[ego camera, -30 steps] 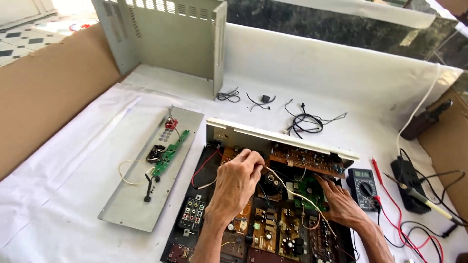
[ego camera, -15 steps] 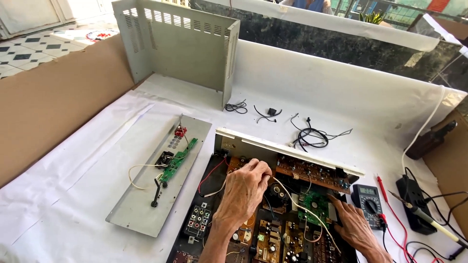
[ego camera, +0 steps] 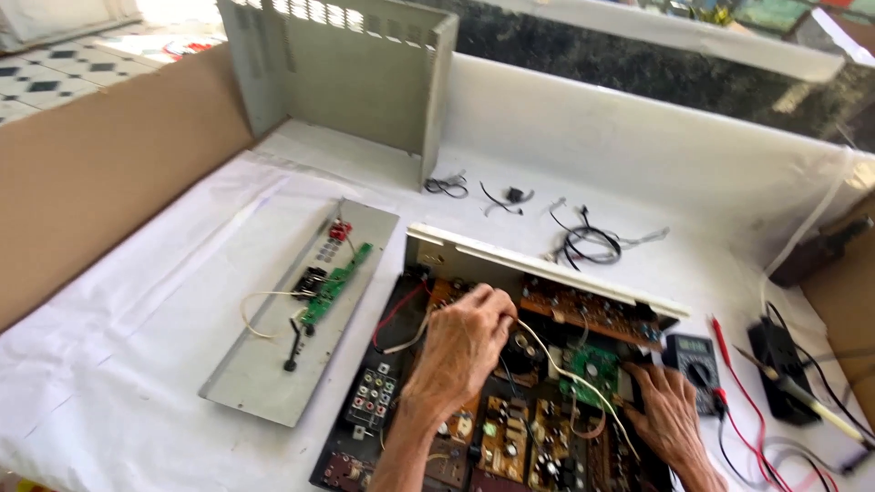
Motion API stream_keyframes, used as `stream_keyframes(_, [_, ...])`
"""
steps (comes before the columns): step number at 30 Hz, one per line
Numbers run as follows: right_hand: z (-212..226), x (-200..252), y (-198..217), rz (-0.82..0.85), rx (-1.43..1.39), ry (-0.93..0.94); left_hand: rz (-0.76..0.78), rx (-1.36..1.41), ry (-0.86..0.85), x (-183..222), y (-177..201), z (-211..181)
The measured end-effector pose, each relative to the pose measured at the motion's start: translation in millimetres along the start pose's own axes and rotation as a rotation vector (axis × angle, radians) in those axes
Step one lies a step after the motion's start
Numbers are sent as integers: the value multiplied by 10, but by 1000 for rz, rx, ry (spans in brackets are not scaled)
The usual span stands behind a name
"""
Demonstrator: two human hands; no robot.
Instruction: Preparing and manipulating internal wiring of an electronic amplifier during repair or assembly.
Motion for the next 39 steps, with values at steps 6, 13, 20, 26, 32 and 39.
stream_keyframes(6, [316, 203, 480, -186, -43, 119, -1, -61, 4, 32, -90, 20])
stream_keyframes(13, [219, 183, 432, -38, -94, -55, -24, -61, 53, 19, -2, 10])
stream_keyframes(20, [108, 214, 335, -59, -99, -69, -49, -91, 36, 27, 15, -28])
stream_keyframes(26, [138, 226, 407, -69, -143, -71, -52, -69, 42, 20, 56, -47])
stream_keyframes(32, [129, 226, 405, -60, -149, -82, -49, -69, 40, 16, 122, -57])
stream_keyframes(39, [68, 275, 341, 43, -217, -101, -33, -59, 77, 36, -3, 81])
Point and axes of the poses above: each hand's wrist, its own x-axis away from the middle knuckle, its own y-axis out of the back of the hand, z = x × y, the point moved 9 cm from there along -x, towards the middle knuckle, and after that the axes turned 5 degrees about -x, right-handed, at the moved point
